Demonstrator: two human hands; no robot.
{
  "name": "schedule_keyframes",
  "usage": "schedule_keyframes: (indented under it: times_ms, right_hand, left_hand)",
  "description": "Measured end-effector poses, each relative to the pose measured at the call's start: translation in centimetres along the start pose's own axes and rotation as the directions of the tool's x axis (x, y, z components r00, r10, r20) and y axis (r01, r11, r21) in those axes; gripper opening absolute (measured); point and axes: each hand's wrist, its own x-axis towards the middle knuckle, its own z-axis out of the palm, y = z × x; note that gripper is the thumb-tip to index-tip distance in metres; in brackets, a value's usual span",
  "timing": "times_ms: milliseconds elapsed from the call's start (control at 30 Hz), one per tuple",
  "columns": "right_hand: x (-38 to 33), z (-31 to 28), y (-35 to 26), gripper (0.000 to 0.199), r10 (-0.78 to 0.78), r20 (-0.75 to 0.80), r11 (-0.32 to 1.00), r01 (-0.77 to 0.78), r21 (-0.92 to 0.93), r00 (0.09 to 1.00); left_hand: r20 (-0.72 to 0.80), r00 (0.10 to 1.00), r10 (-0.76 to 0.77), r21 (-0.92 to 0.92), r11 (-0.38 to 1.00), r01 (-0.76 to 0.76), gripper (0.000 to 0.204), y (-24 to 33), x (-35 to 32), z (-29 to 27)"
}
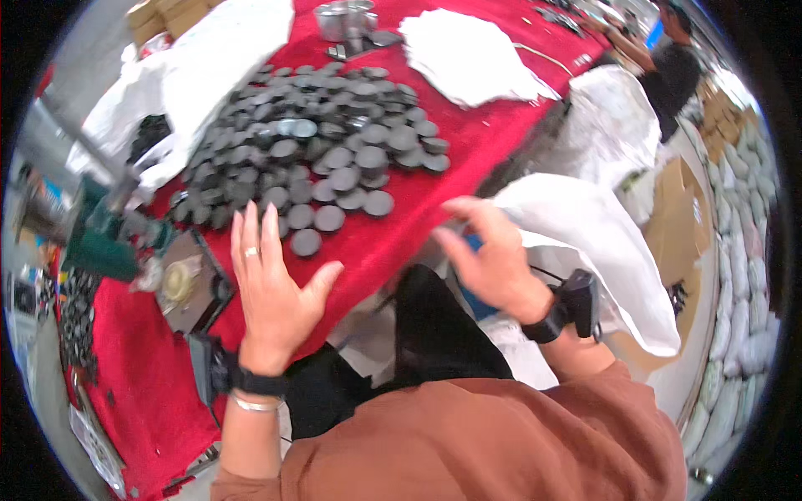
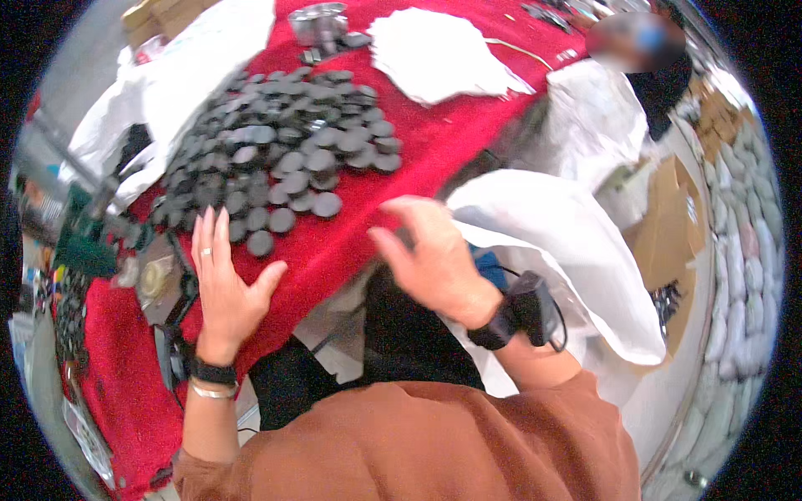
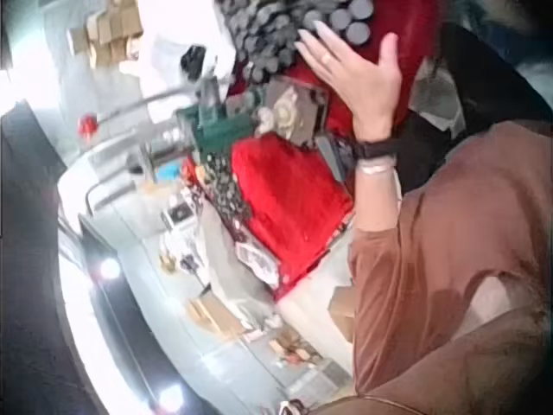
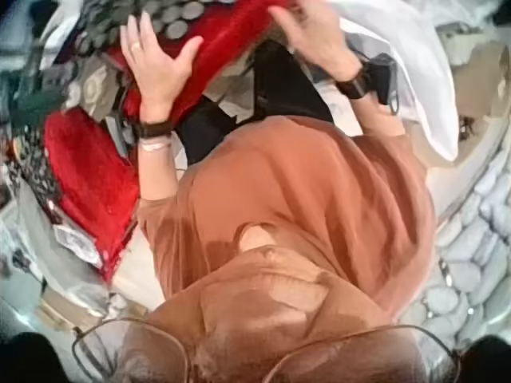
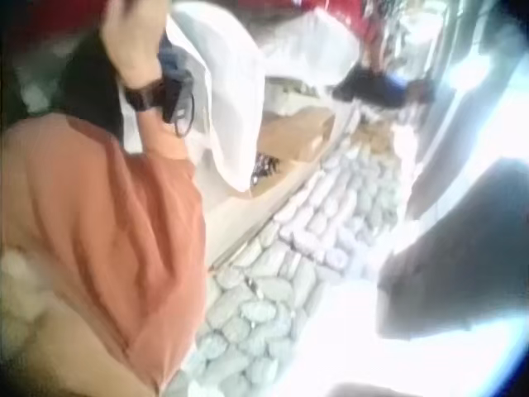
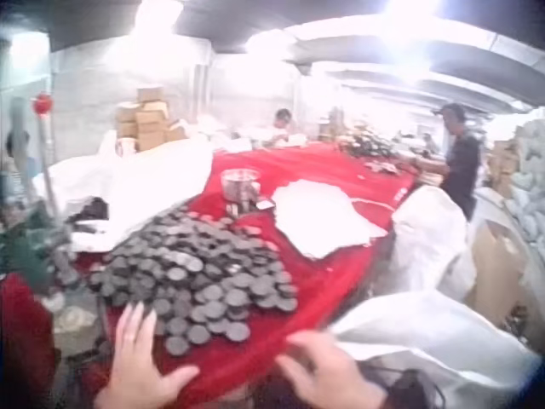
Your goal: Sorting and arranging rubber grommets or plastic plugs on a work table in a manufacturing facility.
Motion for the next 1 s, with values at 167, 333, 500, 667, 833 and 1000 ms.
schedule_keyframes:
  times_ms: [167,333,500,667,833,1000]
  right_hand:
    - [-7.6,-0.4,-0.1,0.014,-0.149,0.201,0.985,0.127,0.118,0.968]
    - [-8.6,-10.8,-2.7,0.027,-0.284,0.043,0.947,0.288,-0.142,0.958]
    - [-10.2,-21.8,-3.0,0.076,0.411,0.163,0.531,-0.090,-0.843,0.897]
    - [-21.2,-23.2,0.1,0.033,0.705,0.290,0.485,-0.143,-0.863,0.647]
    - [-21.1,-13.9,-4.0,0.023,0.411,0.654,0.794,0.102,-0.599,0.635]
    - [-17.8,-20.5,-4.2,0.046,0.305,0.220,0.792,-0.118,-0.599,0.927]
  left_hand:
    - [-0.058,0.973,0.221,-0.002,0.975,-0.222,0.065,3.1,3.5,4.8]
    - [0.710,0.704,-0.022,-0.556,0.597,0.579,0.035,13.3,-0.6,6.5]
    - [0.827,0.123,0.549,-0.360,0.348,0.865,0.068,18.3,-0.5,10.0]
    - [0.911,0.090,0.404,-0.178,0.186,0.966,0.082,24.0,-2.1,11.7]
    - [0.885,0.443,0.144,-0.466,0.282,0.839,0.030,23.8,-4.9,16.0]
    - [0.859,0.448,-0.248,-0.506,-0.275,0.818,0.017,15.9,-8.5,19.6]
